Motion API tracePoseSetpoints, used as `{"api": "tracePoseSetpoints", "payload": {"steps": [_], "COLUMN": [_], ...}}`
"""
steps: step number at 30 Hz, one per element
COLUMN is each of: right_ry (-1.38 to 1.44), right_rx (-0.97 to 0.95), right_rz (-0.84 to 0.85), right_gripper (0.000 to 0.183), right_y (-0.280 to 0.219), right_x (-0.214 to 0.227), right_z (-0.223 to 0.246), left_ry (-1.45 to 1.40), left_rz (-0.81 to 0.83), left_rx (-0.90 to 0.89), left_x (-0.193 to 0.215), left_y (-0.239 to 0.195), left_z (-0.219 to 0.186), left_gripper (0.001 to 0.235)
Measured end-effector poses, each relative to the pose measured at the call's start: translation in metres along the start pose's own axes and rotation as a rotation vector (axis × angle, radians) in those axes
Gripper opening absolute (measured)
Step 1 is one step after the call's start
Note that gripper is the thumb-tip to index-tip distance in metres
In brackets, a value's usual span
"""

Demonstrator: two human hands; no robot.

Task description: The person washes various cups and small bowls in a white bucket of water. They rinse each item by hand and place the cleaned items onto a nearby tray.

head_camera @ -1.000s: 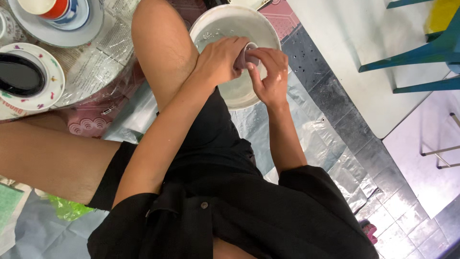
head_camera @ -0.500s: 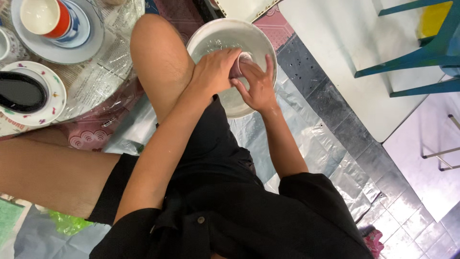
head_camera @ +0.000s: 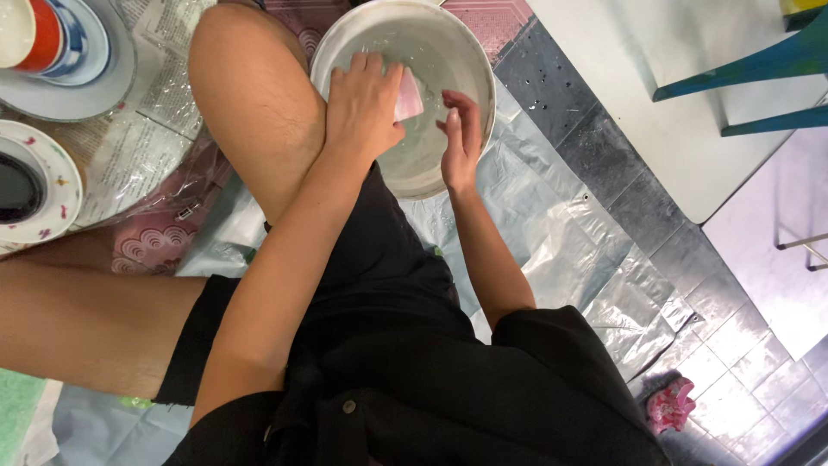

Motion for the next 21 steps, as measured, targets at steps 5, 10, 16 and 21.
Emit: {"api": "tracePoseSetpoints", "payload": {"steps": [5, 10, 16, 21], "right_ry": [0.072, 0.667, 1.124, 1.016], "right_rx": [-0.216, -0.729, -0.667, -0.730], "right_rz": [0.114, 0.318, 0.389, 0.413], "right_gripper": [0.041, 0.058, 0.057, 0.043], "right_y": [-0.013, -0.034, -0.006, 0.038], "right_x": [-0.024, -0.085, -0.116, -0.119], "right_z": [-0.058, -0.076, -0.048, -0.123], "left_ry": [0.224, 0.292, -0.043, -0.086], "left_rz": [0.104, 0.121, 0.077, 0.092], "left_rx": [0.062, -0.028, -0.120, -0.033], "left_x": [-0.028, -0.033, -0.020, -0.017], "left_y": [-0.005, -0.002, -0.010, -0.012], "left_z": [0.007, -0.003, -0.017, -0.012], "left_gripper": [0.055, 0.047, 0.057, 0.067]}}
Point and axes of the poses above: each hand's wrist, its own y-axis towards the middle knuckle, its own x-axis out of the back of the hand, z = x × y, the point moved 10 cm from there along y, towards the middle knuckle, and after that the axes turned 9 degrees about -y, right-handed, at the moved point
